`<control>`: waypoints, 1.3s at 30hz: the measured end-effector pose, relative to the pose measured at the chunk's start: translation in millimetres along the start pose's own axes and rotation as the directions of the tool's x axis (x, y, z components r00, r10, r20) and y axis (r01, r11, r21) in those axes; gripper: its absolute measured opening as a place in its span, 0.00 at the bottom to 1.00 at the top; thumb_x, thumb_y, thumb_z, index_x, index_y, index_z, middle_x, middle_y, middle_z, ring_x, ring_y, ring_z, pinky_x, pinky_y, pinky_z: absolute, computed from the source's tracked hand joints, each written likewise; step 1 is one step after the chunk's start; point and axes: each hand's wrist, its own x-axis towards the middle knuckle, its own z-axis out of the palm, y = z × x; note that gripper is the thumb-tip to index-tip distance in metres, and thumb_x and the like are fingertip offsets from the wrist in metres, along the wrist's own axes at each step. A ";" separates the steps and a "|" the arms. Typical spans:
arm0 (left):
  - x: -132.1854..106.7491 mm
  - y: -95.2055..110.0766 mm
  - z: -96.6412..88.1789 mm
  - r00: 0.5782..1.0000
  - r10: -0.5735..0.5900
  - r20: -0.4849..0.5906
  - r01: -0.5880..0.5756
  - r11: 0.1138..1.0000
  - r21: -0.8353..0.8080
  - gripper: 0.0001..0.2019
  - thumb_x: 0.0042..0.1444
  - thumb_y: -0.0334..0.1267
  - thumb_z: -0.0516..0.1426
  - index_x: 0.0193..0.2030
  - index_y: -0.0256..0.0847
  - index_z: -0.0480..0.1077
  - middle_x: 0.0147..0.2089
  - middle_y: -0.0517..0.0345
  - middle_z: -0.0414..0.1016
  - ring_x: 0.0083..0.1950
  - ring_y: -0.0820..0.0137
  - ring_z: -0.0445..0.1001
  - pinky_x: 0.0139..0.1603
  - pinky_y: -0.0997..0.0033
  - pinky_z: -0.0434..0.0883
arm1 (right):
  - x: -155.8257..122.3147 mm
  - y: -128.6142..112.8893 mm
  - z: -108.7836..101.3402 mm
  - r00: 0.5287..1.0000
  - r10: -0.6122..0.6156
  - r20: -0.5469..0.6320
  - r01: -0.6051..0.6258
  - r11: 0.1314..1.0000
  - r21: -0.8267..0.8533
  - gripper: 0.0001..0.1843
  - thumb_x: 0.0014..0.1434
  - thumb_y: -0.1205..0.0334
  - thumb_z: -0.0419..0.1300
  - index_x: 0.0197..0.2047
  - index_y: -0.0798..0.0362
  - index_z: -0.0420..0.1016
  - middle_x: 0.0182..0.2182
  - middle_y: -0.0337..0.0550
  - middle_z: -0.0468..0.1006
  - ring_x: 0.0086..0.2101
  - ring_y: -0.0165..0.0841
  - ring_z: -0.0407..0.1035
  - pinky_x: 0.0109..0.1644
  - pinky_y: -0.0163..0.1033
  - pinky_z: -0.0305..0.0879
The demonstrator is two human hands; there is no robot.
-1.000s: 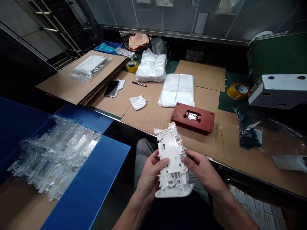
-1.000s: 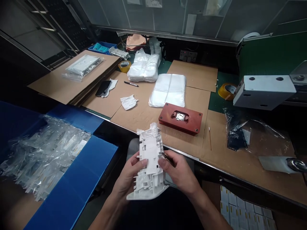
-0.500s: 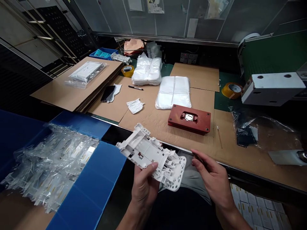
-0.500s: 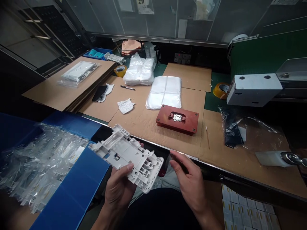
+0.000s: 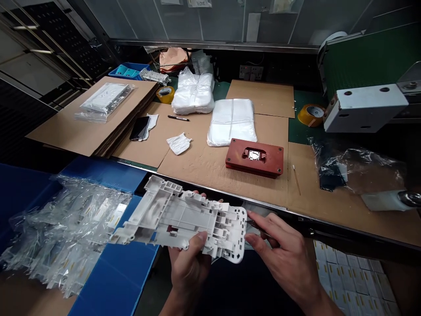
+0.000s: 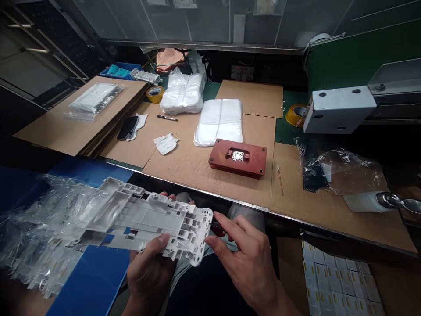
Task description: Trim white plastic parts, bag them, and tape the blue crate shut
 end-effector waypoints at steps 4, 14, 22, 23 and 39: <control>-0.8 -0.1 0.2 1.000 0.006 -0.005 -0.006 1.000 0.031 0.35 0.41 0.28 0.66 0.60 0.51 0.72 0.53 0.57 0.81 0.63 0.46 0.73 0.54 0.56 0.77 | -0.4 0.3 0.3 1.000 0.006 0.002 -0.006 1.000 -0.002 0.23 0.65 0.50 0.63 0.59 0.51 0.78 0.31 0.40 0.74 0.24 0.27 0.65 0.25 0.32 0.65; -0.9 -2.5 1.3 1.000 0.016 -0.022 -0.015 0.999 0.043 0.38 0.42 0.27 0.66 0.62 0.53 0.69 0.55 0.57 0.80 0.64 0.46 0.71 0.56 0.55 0.77 | -1.4 -2.0 3.7 1.000 -0.013 -0.013 0.013 1.000 -0.019 0.18 0.68 0.54 0.61 0.54 0.55 0.82 0.27 0.39 0.71 0.25 0.27 0.66 0.26 0.33 0.64; -1.0 -5.8 0.1 0.995 0.072 -0.065 -0.071 0.997 0.017 0.41 0.40 0.27 0.66 0.65 0.50 0.67 0.61 0.52 0.76 0.65 0.43 0.71 0.58 0.49 0.77 | -3.1 2.6 4.7 1.000 0.028 -0.007 -0.028 1.000 0.006 0.21 0.67 0.53 0.62 0.58 0.52 0.78 0.31 0.39 0.73 0.26 0.26 0.66 0.28 0.32 0.65; -1.5 -6.2 -0.1 0.996 0.068 -0.062 -0.068 0.998 0.011 0.42 0.40 0.27 0.65 0.65 0.51 0.67 0.61 0.52 0.76 0.65 0.43 0.71 0.57 0.49 0.77 | -3.3 3.1 4.7 1.000 0.022 -0.011 -0.022 1.000 0.020 0.20 0.66 0.53 0.63 0.58 0.52 0.79 0.31 0.39 0.74 0.26 0.26 0.67 0.29 0.32 0.66; 0.5 -10.7 0.4 0.993 0.049 -0.104 -0.048 0.999 0.015 0.41 0.37 0.30 0.67 0.63 0.52 0.68 0.61 0.55 0.76 0.70 0.40 0.62 0.65 0.39 0.69 | -4.2 9.4 6.9 0.999 0.026 -0.041 -0.023 0.997 0.080 0.19 0.65 0.53 0.64 0.56 0.49 0.80 0.31 0.38 0.75 0.28 0.27 0.68 0.30 0.32 0.66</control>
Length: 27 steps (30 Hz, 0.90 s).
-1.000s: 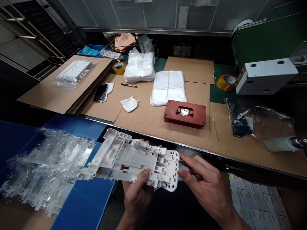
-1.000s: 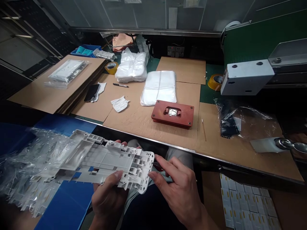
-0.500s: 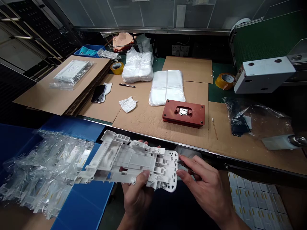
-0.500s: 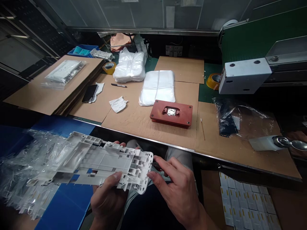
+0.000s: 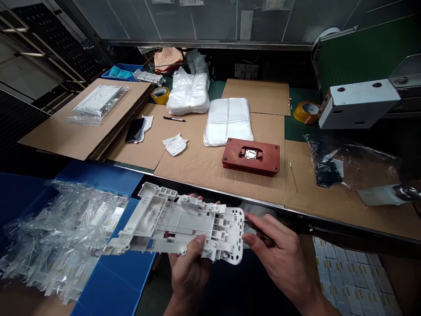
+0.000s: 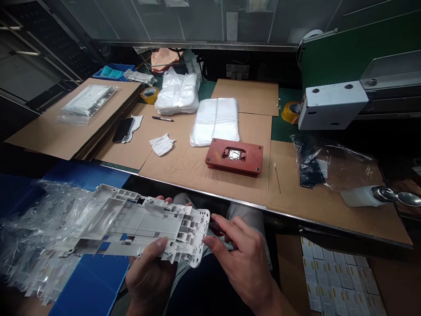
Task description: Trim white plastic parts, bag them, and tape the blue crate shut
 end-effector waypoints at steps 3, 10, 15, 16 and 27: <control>-0.8 -0.1 -0.1 1.000 -0.008 -0.017 0.008 1.000 -0.003 0.41 0.37 0.30 0.67 0.63 0.52 0.68 0.61 0.56 0.76 0.72 0.40 0.60 0.68 0.38 0.66 | -1.3 0.4 1.2 1.000 -0.018 -0.013 0.018 1.000 0.016 0.17 0.65 0.54 0.65 0.54 0.50 0.81 0.31 0.38 0.75 0.27 0.26 0.68 0.29 0.31 0.66; -2.2 -3.9 -4.9 0.999 -0.016 -0.032 0.015 1.000 -0.026 0.41 0.38 0.29 0.67 0.63 0.52 0.68 0.62 0.56 0.75 0.74 0.43 0.56 0.69 0.38 0.64 | -3.7 -2.6 4.6 0.999 -0.048 -0.008 0.048 0.999 -0.003 0.12 0.67 0.57 0.62 0.51 0.50 0.82 0.28 0.36 0.72 0.25 0.25 0.66 0.28 0.31 0.64; -2.2 -1.5 -0.6 0.999 -0.006 -0.049 0.005 1.000 -0.029 0.41 0.36 0.29 0.67 0.63 0.50 0.68 0.62 0.56 0.75 0.73 0.41 0.57 0.70 0.36 0.62 | -4.8 -3.1 0.2 0.994 -0.097 0.045 0.100 0.993 -0.055 0.26 0.62 0.47 0.66 0.58 0.53 0.78 0.30 0.39 0.73 0.28 0.29 0.69 0.30 0.33 0.68; -2.1 -0.9 0.2 0.999 -0.003 -0.049 0.001 0.999 -0.033 0.41 0.36 0.29 0.66 0.62 0.50 0.68 0.61 0.55 0.75 0.73 0.41 0.57 0.70 0.36 0.61 | -5.0 -3.3 -0.6 0.993 -0.103 0.055 0.107 0.992 -0.074 0.29 0.61 0.45 0.66 0.59 0.54 0.77 0.31 0.40 0.73 0.29 0.31 0.70 0.30 0.34 0.69; -5.8 3.2 3.9 0.999 0.017 -0.049 -0.017 1.000 -0.014 0.40 0.39 0.29 0.66 0.63 0.51 0.68 0.61 0.56 0.76 0.72 0.42 0.60 0.71 0.37 0.60 | -6.7 -0.2 3.4 0.989 -0.134 0.063 0.139 0.988 -0.072 0.28 0.60 0.46 0.67 0.57 0.55 0.79 0.28 0.38 0.67 0.26 0.30 0.65 0.28 0.34 0.64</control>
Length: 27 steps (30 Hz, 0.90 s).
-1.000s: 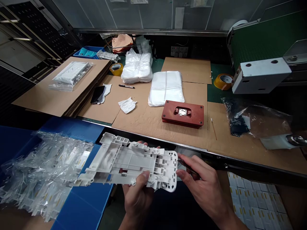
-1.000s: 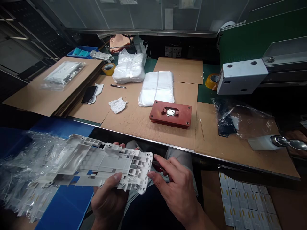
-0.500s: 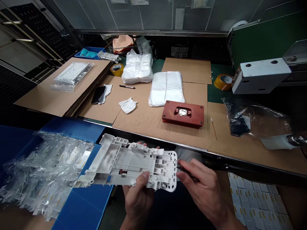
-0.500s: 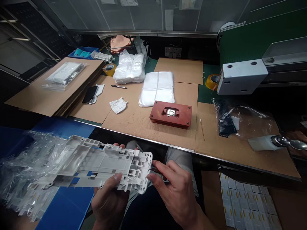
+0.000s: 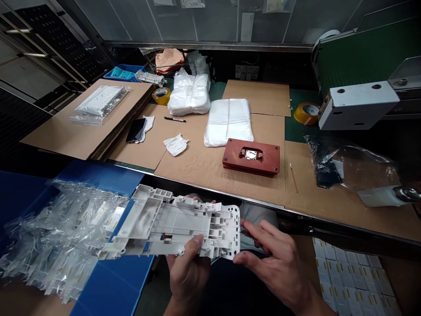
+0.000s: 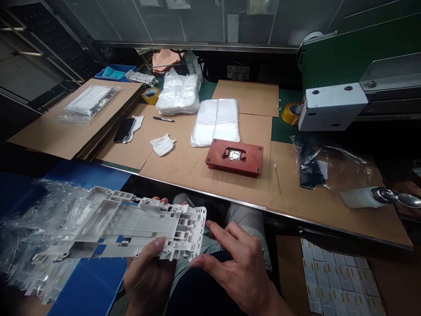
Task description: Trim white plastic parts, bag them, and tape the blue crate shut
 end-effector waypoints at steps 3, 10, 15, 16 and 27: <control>0.0 0.7 0.2 1.000 -0.008 0.017 0.008 1.000 0.007 0.39 0.40 0.29 0.65 0.63 0.52 0.67 0.61 0.57 0.76 0.72 0.43 0.61 0.71 0.39 0.61 | -2.0 -0.6 1.5 1.000 0.004 0.007 -0.004 0.999 0.036 0.23 0.61 0.50 0.68 0.55 0.54 0.80 0.28 0.38 0.67 0.26 0.28 0.64 0.28 0.34 0.63; 5.9 -4.7 -1.2 0.999 0.031 0.044 -0.030 0.999 -0.033 0.39 0.43 0.26 0.64 0.64 0.53 0.67 0.62 0.59 0.75 0.71 0.46 0.63 0.71 0.45 0.64 | -0.9 3.2 -0.9 0.976 -0.185 0.119 0.193 0.979 -0.061 0.18 0.65 0.48 0.62 0.47 0.53 0.83 0.24 0.37 0.67 0.24 0.29 0.63 0.28 0.37 0.57; 14.9 -7.0 -1.8 0.997 0.059 0.056 -0.055 0.996 -0.071 0.40 0.42 0.24 0.64 0.64 0.54 0.67 0.64 0.60 0.74 0.72 0.48 0.61 0.71 0.44 0.63 | 0.8 22.2 -12.9 0.969 -0.187 0.161 0.196 0.980 -0.043 0.21 0.69 0.50 0.58 0.56 0.55 0.78 0.29 0.41 0.75 0.28 0.32 0.70 0.33 0.38 0.62; 16.2 -6.6 -1.7 0.997 0.063 0.052 -0.058 0.995 -0.078 0.40 0.42 0.24 0.64 0.64 0.54 0.67 0.64 0.60 0.74 0.72 0.48 0.61 0.72 0.44 0.62 | 1.1 25.9 -14.9 0.983 -0.129 0.133 0.135 0.990 -0.039 0.19 0.69 0.53 0.58 0.55 0.56 0.78 0.29 0.42 0.75 0.29 0.31 0.70 0.34 0.37 0.63; 18.8 -4.4 -4.6 0.992 -0.021 0.121 0.023 1.000 -0.016 0.38 0.44 0.25 0.64 0.65 0.51 0.68 0.62 0.55 0.76 0.70 0.49 0.64 0.71 0.46 0.64 | 1.3 55.5 -18.3 0.989 0.121 0.085 -0.082 0.926 -0.369 0.19 0.64 0.44 0.62 0.42 0.52 0.79 0.32 0.41 0.78 0.28 0.32 0.71 0.32 0.37 0.65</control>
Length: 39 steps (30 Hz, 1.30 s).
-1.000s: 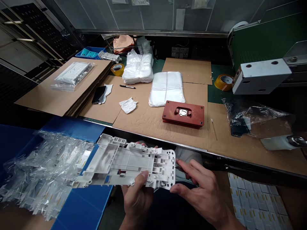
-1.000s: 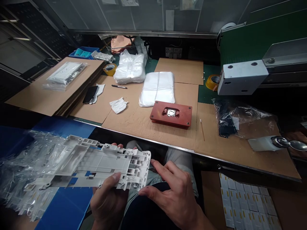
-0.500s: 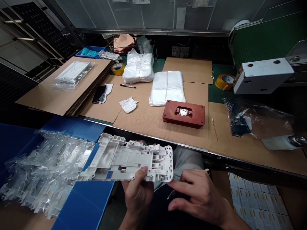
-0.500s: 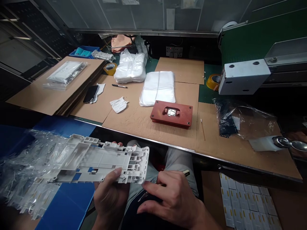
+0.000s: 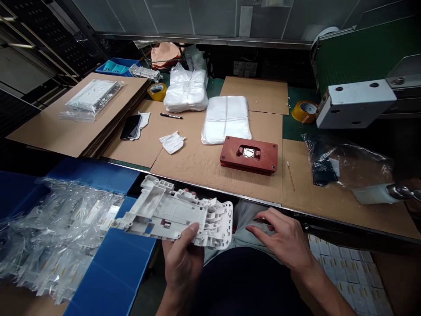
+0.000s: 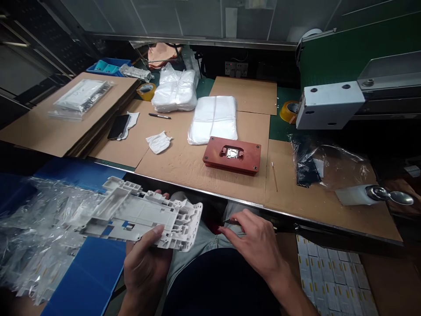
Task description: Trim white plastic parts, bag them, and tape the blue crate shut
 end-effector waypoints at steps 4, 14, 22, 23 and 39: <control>1.6 6.7 0.5 0.940 -0.283 0.189 0.302 0.950 -0.081 0.32 0.48 0.41 0.65 0.63 0.45 0.71 0.59 0.47 0.78 0.67 0.44 0.69 0.66 0.42 0.68 | 6.1 21.9 -12.5 0.997 -0.071 0.039 0.078 0.970 -0.230 0.25 0.72 0.51 0.52 0.64 0.57 0.68 0.38 0.47 0.77 0.37 0.40 0.75 0.38 0.42 0.70; -15.2 15.0 0.2 0.425 -0.783 0.454 0.858 0.508 0.073 0.36 0.55 0.63 0.59 0.58 0.32 0.74 0.53 0.36 0.80 0.54 0.49 0.79 0.59 0.50 0.74 | 64.4 -6.2 -95.2 0.817 -0.543 0.191 0.575 0.787 -0.222 0.21 0.72 0.67 0.51 0.64 0.51 0.71 0.38 0.46 0.76 0.36 0.35 0.69 0.38 0.41 0.63; -29.5 17.0 -1.7 0.326 -0.818 0.474 0.860 0.465 0.211 0.46 0.48 0.75 0.56 0.56 0.33 0.76 0.45 0.37 0.81 0.47 0.50 0.81 0.49 0.56 0.76 | 95.3 -29.4 -106.5 0.613 -0.684 0.395 0.783 0.592 -0.191 0.16 0.71 0.52 0.55 0.56 0.47 0.77 0.35 0.44 0.76 0.33 0.35 0.67 0.37 0.41 0.62; -29.7 16.8 -2.1 0.311 -0.824 0.474 0.865 0.452 0.218 0.46 0.48 0.76 0.56 0.55 0.33 0.76 0.45 0.37 0.81 0.47 0.51 0.82 0.49 0.56 0.76 | 95.7 -29.1 -106.4 0.605 -0.690 0.397 0.789 0.585 -0.187 0.16 0.71 0.52 0.54 0.55 0.47 0.77 0.35 0.44 0.76 0.33 0.35 0.67 0.37 0.42 0.62; -29.9 12.3 0.4 0.281 -0.826 0.488 0.839 0.458 0.294 0.41 0.49 0.74 0.57 0.50 0.36 0.79 0.45 0.39 0.82 0.54 0.43 0.79 0.57 0.45 0.74 | 89.4 -25.4 -110.2 0.594 -0.680 0.430 0.803 0.533 -0.268 0.15 0.68 0.51 0.59 0.51 0.49 0.78 0.32 0.42 0.73 0.32 0.36 0.65 0.36 0.43 0.59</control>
